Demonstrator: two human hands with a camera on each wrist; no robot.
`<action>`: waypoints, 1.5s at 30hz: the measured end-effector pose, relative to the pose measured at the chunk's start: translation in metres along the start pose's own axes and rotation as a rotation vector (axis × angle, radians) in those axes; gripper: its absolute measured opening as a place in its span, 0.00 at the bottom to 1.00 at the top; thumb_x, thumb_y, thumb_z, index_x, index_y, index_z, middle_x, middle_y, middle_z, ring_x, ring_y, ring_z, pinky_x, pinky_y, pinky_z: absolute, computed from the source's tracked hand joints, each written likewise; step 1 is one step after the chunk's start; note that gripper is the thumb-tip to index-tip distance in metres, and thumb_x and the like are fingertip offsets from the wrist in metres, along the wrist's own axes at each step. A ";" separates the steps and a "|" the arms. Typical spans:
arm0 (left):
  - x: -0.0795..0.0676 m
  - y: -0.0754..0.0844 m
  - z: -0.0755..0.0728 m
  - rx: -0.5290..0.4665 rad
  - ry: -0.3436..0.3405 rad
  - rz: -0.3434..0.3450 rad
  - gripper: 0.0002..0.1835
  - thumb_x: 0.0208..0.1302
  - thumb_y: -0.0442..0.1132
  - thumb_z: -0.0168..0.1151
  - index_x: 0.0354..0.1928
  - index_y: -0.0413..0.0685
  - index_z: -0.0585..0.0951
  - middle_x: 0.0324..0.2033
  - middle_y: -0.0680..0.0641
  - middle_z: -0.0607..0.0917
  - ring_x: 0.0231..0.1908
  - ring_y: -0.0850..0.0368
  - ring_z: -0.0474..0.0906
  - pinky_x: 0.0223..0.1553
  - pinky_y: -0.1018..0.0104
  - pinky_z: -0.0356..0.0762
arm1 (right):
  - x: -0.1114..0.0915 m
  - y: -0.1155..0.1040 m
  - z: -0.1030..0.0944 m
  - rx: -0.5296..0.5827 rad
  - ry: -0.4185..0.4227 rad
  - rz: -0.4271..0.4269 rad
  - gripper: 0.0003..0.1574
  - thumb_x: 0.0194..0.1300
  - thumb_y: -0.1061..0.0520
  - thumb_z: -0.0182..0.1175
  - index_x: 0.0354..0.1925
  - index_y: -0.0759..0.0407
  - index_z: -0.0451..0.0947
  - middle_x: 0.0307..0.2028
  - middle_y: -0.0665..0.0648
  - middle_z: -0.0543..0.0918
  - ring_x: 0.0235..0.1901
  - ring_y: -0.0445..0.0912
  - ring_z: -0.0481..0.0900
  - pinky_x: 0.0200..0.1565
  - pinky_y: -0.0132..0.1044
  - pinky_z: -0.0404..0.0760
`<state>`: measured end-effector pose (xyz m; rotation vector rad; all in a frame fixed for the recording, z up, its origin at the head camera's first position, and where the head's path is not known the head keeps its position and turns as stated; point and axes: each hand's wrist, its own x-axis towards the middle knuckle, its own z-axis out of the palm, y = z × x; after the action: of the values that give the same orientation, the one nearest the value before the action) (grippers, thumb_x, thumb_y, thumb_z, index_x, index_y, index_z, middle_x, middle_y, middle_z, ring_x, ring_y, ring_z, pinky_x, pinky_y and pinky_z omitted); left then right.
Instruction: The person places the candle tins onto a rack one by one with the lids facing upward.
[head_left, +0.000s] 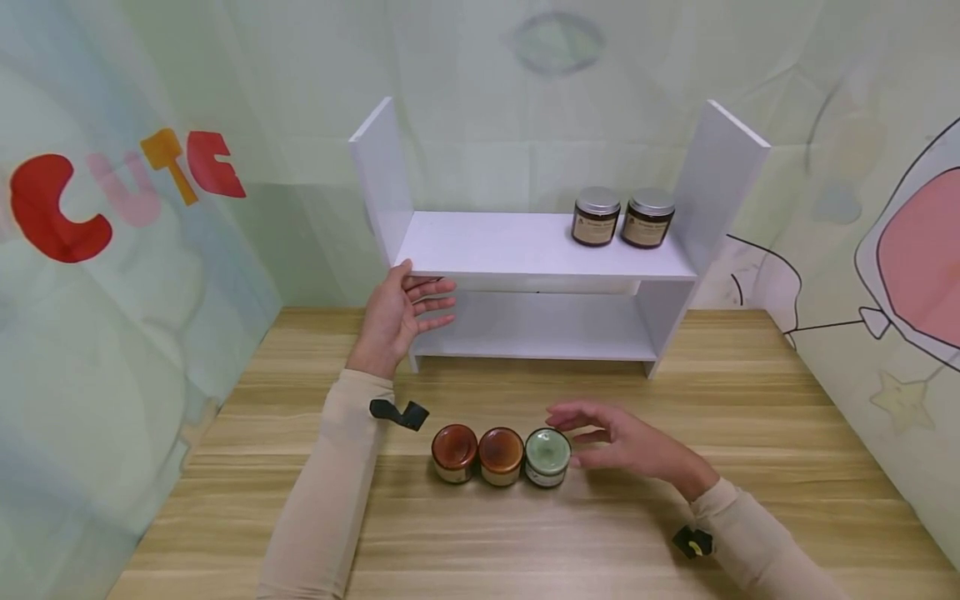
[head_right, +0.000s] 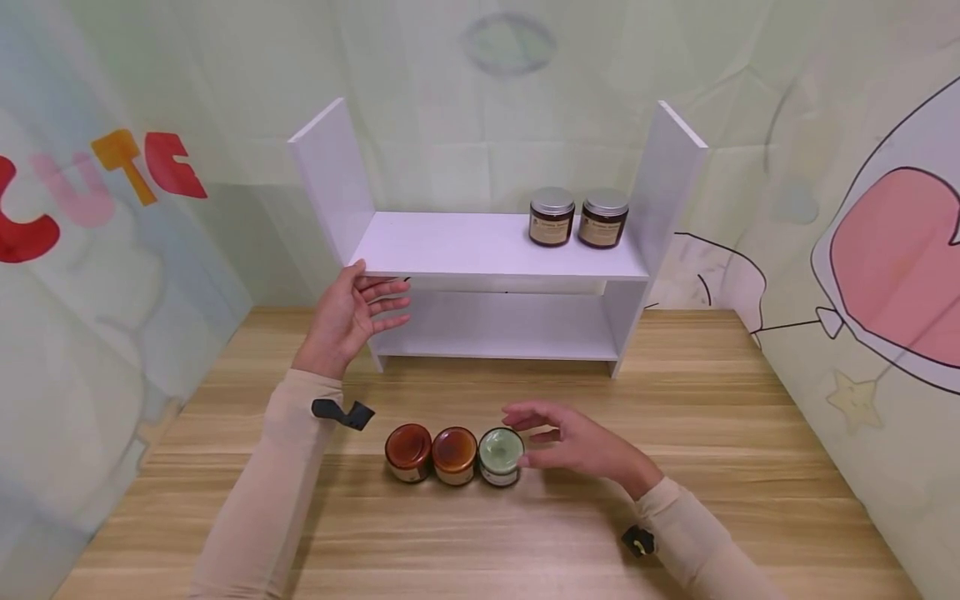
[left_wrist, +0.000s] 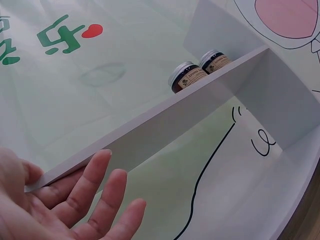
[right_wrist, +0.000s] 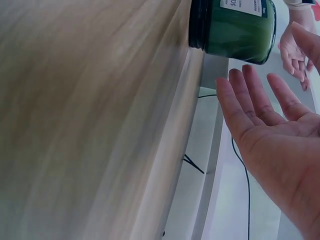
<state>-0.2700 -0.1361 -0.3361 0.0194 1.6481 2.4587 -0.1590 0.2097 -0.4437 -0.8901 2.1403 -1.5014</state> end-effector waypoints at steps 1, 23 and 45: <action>0.000 0.000 0.000 0.002 -0.001 0.001 0.28 0.82 0.57 0.40 0.52 0.39 0.79 0.37 0.49 0.90 0.40 0.50 0.86 0.44 0.53 0.86 | 0.001 0.000 0.001 -0.001 0.000 0.000 0.41 0.65 0.60 0.70 0.72 0.59 0.66 0.66 0.64 0.75 0.64 0.55 0.75 0.64 0.50 0.75; -0.001 0.000 0.000 0.007 -0.002 0.008 0.29 0.82 0.56 0.40 0.55 0.36 0.77 0.37 0.49 0.90 0.40 0.50 0.87 0.43 0.53 0.86 | 0.008 0.006 0.018 -0.067 -0.004 -0.006 0.44 0.60 0.55 0.75 0.70 0.60 0.68 0.61 0.59 0.78 0.59 0.50 0.77 0.59 0.39 0.79; 0.000 -0.001 0.000 0.004 0.002 -0.002 0.27 0.82 0.57 0.40 0.53 0.40 0.78 0.37 0.49 0.90 0.44 0.46 0.85 0.43 0.54 0.86 | 0.016 0.002 0.023 -0.215 0.023 -0.013 0.40 0.56 0.55 0.78 0.64 0.57 0.74 0.57 0.48 0.80 0.55 0.45 0.77 0.56 0.39 0.79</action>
<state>-0.2695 -0.1359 -0.3366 0.0161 1.6525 2.4549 -0.1570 0.1829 -0.4533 -0.9631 2.3495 -1.3111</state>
